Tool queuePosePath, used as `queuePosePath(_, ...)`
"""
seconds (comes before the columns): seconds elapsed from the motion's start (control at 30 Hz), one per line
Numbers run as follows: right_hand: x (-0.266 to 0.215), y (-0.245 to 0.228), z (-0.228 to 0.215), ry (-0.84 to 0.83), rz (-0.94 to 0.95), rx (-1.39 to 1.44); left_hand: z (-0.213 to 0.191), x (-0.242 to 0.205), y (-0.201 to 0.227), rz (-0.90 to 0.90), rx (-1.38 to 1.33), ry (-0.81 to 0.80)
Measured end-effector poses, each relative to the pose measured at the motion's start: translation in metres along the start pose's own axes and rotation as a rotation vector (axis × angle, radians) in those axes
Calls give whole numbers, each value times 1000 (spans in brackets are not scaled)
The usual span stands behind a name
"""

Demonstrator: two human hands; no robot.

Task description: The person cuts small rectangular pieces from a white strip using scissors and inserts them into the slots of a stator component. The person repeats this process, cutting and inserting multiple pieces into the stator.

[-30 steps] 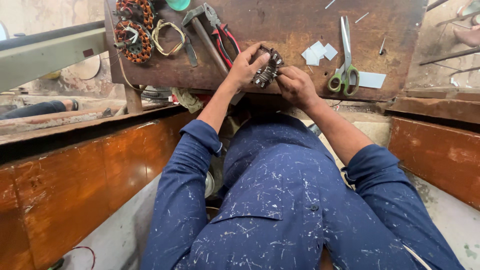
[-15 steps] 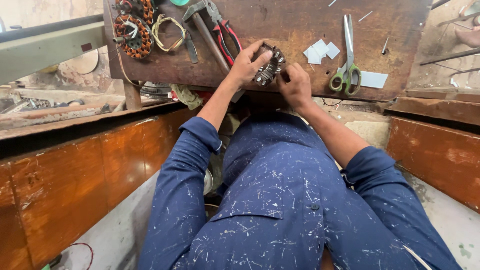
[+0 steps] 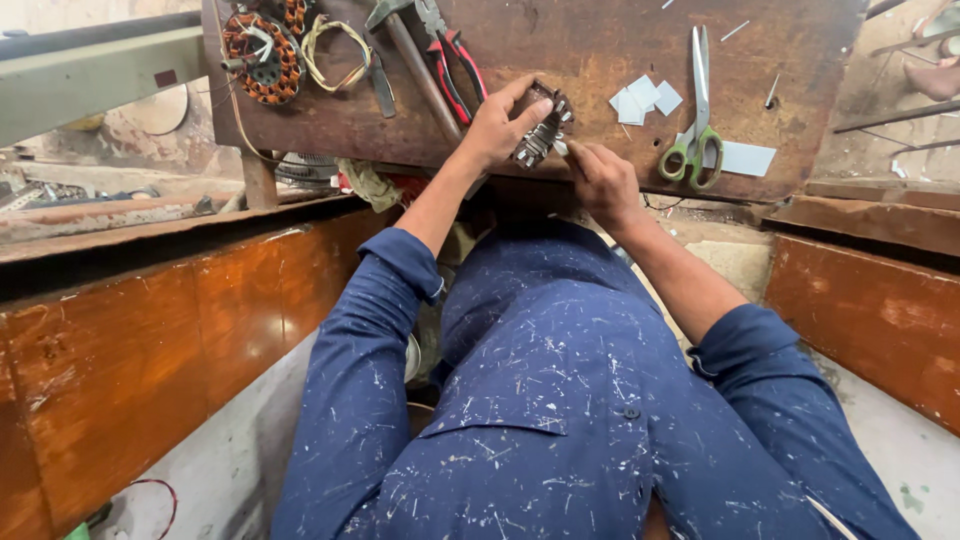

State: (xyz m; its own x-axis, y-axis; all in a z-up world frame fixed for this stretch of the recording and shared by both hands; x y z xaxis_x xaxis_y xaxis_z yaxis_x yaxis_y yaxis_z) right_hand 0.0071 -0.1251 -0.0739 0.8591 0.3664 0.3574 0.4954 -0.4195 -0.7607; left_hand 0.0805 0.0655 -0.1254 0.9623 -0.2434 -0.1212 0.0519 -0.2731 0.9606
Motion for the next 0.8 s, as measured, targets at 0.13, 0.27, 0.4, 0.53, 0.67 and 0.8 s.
queuePosePath(0.13, 7, 15, 16, 3, -40, -5, 0, 1, -1, -31, -31, -44)
queuePosePath(0.27, 7, 24, 14, 90, 21, 82, -2, -1, 3, -58, -64, -36)
queuePosePath(0.4, 6, 23, 10, 55, 26, 101, 9, -12, 5, -174, -352, -102)
queuePosePath(0.53, 13, 19, 6, 48, 23, 122, 6, -14, 16, -179, -354, -105)
queuePosePath(0.67, 6, 19, 2, 76, 142, 103, 8, -16, 16, -219, -443, -120)
queuePosePath(0.8, -3, 25, -9, 211, 251, 173, 12, -17, 19, -157, -213, -87)
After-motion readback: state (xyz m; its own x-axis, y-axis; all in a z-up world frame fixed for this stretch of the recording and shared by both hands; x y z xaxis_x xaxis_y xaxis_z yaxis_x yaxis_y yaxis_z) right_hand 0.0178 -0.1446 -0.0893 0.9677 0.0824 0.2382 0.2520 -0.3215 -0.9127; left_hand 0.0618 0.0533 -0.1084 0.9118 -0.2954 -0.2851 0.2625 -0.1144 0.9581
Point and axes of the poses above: each hand's wrist, its own x-axis towards the middle knuckle, its own z-axis out of the palm, y = z × x, the point moved 5 cm from there along x, towards the middle knuckle, and after that the axes turned 15 degrees about x, right-handed, at the moved point
